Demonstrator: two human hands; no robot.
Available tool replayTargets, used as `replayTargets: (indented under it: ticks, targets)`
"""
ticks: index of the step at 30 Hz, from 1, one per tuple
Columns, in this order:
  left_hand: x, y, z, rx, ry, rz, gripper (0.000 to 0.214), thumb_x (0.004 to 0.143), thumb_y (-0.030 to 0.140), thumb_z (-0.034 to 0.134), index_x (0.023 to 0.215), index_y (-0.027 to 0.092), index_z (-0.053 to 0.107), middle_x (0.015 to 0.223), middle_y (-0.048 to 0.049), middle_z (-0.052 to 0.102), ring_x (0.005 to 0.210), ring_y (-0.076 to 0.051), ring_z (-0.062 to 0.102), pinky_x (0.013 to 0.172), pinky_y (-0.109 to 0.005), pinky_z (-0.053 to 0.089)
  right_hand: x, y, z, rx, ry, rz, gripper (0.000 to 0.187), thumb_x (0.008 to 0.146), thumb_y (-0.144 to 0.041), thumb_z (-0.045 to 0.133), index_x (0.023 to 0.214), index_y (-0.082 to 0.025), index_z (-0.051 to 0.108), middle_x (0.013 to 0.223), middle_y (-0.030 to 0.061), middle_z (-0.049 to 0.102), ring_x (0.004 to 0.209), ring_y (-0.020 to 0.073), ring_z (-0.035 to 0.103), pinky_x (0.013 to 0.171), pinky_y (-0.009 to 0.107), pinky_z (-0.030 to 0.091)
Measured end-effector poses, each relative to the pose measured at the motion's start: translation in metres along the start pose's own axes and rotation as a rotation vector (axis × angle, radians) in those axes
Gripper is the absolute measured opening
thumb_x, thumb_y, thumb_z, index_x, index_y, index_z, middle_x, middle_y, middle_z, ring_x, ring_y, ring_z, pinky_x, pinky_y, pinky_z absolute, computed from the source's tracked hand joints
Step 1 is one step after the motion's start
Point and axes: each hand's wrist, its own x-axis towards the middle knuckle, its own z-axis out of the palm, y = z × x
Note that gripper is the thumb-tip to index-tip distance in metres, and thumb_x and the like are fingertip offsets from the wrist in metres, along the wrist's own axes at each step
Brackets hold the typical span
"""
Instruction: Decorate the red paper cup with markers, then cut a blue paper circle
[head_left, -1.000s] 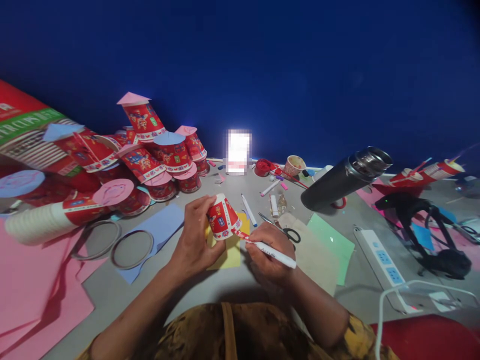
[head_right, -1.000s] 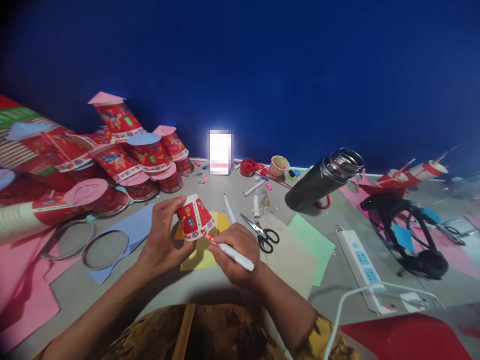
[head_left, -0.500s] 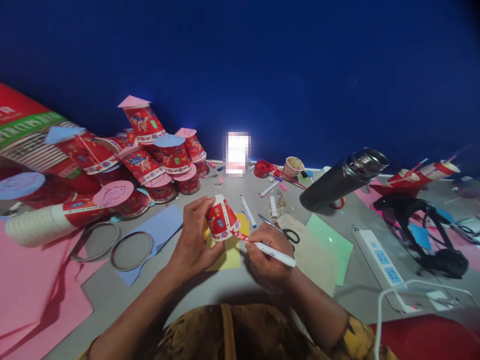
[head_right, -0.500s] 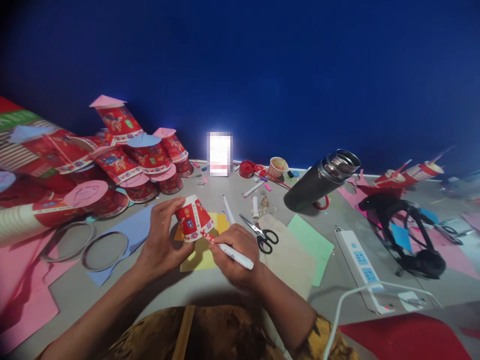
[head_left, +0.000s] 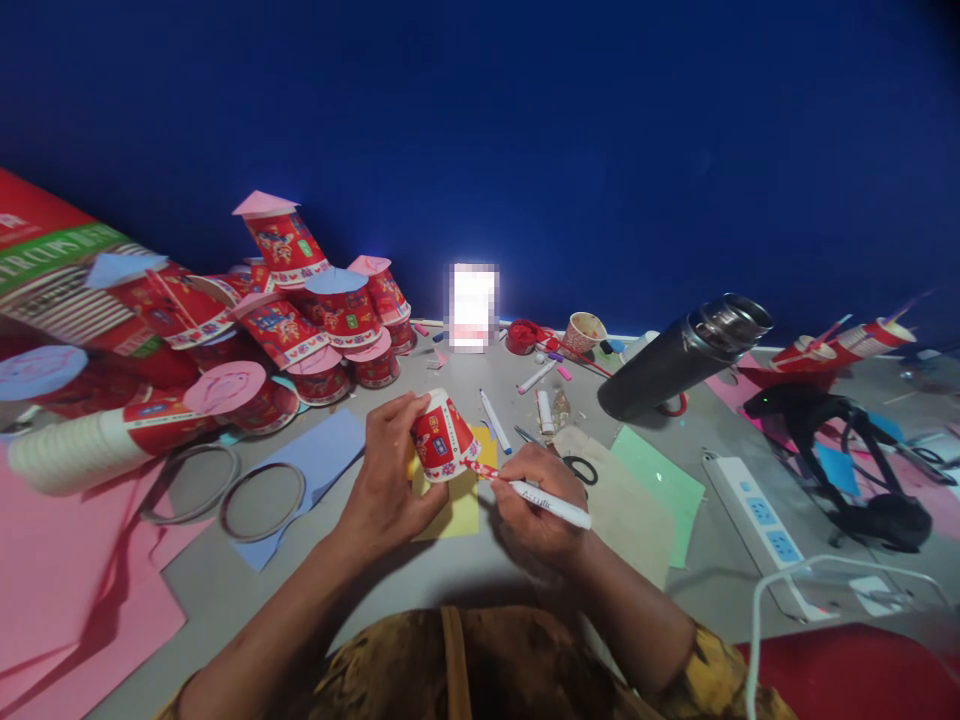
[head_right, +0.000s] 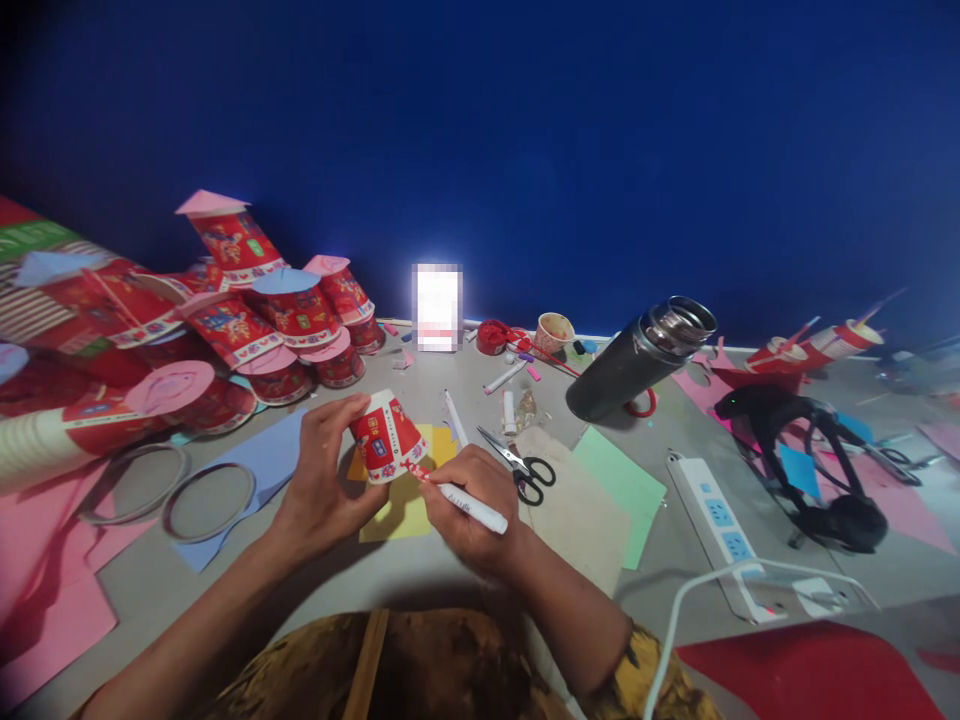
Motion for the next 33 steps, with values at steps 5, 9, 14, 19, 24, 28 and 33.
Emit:
replayTargets:
  ticks: [5,9,14,19,24,28,33]
  targets:
    - [0.0008,0.0020,-0.0008,0.005,0.002,0.004,0.089,0.081,0.018,0.072,0.163,0.026,0.037,0.146,-0.0160,0.054,0.136,-0.038,0.056,0.112,-0.056,0.054,-0.0017,0.0031,-0.0007,-0.001,-0.019,0.033,0.007,0.098,-0.019,0.072,0.097,-0.026,0.071,0.079,0.0016,0.077,0.067,0.0183,0.071,0.067,0.032,0.057]
    - [0.0005,0.0022,-0.0013,0.014,-0.008,0.003,0.089,0.082,0.017,0.071,0.163,0.026,0.036,0.147,-0.0165,0.053,0.136,-0.038,0.056,0.112,-0.057,0.055,-0.0022,0.0033,-0.0001,0.007,-0.026,0.046,0.007,0.098,-0.020,0.072,0.095,-0.026,0.071,0.077,0.0013,0.077,0.067,0.0175,0.070,0.066,0.031,0.056]
    - [0.0010,0.0019,-0.0013,0.015,-0.008,0.008,0.092,0.079,0.016,0.071,0.163,0.026,0.035,0.145,-0.0167,0.053,0.136,-0.038,0.055,0.111,-0.057,0.056,0.0007,0.0003,-0.0008,0.014,-0.006,0.038,0.008,0.098,-0.018,0.071,0.096,-0.026,0.071,0.076,0.0010,0.076,0.065,0.0174,0.070,0.064,0.031,0.056]
    - [0.0015,0.0016,-0.0015,0.014,-0.012,0.024,0.092,0.081,0.017,0.071,0.165,0.027,0.033,0.145,-0.0159,0.053,0.137,-0.038,0.055,0.112,-0.056,0.056,0.0036,-0.0020,-0.0022,-0.030,-0.009,0.018,0.010,0.099,-0.019,0.070,0.092,-0.025,0.070,0.072,-0.0001,0.073,0.062,0.0163,0.068,0.062,0.029,0.054]
    - [-0.0024,-0.0014,0.0013,0.026,-0.035,-0.014,0.096,0.077,0.017,0.071,0.165,0.027,0.035,0.145,-0.0167,0.049,0.135,-0.039,0.055,0.111,-0.058,0.056,0.0003,-0.0005,-0.0015,-0.009,-0.034,0.031,0.009,0.098,-0.019,0.071,0.093,-0.026,0.071,0.075,0.0006,0.076,0.065,0.0174,0.070,0.064,0.031,0.056]
    - [-0.0047,-0.0034,0.0023,0.045,-0.048,-0.018,0.103,0.079,0.017,0.071,0.170,0.029,0.025,0.149,-0.0166,0.048,0.137,-0.039,0.054,0.115,-0.059,0.053,-0.0027,0.0001,0.0027,0.005,-0.039,-0.038,0.006,0.100,-0.020,0.070,0.099,-0.026,0.070,0.077,0.0004,0.078,0.064,0.0169,0.070,0.064,0.031,0.056]
    - [-0.0049,-0.0058,0.0008,0.106,-0.040,0.004,0.098,0.083,0.022,0.075,0.169,0.026,0.028,0.145,-0.0179,0.052,0.133,-0.039,0.055,0.113,-0.059,0.053,-0.0041,0.0006,0.0047,0.044,-0.065,-0.088,0.010,0.100,-0.017,0.070,0.105,-0.026,0.070,0.079,0.0000,0.078,0.066,0.0170,0.070,0.066,0.030,0.056]
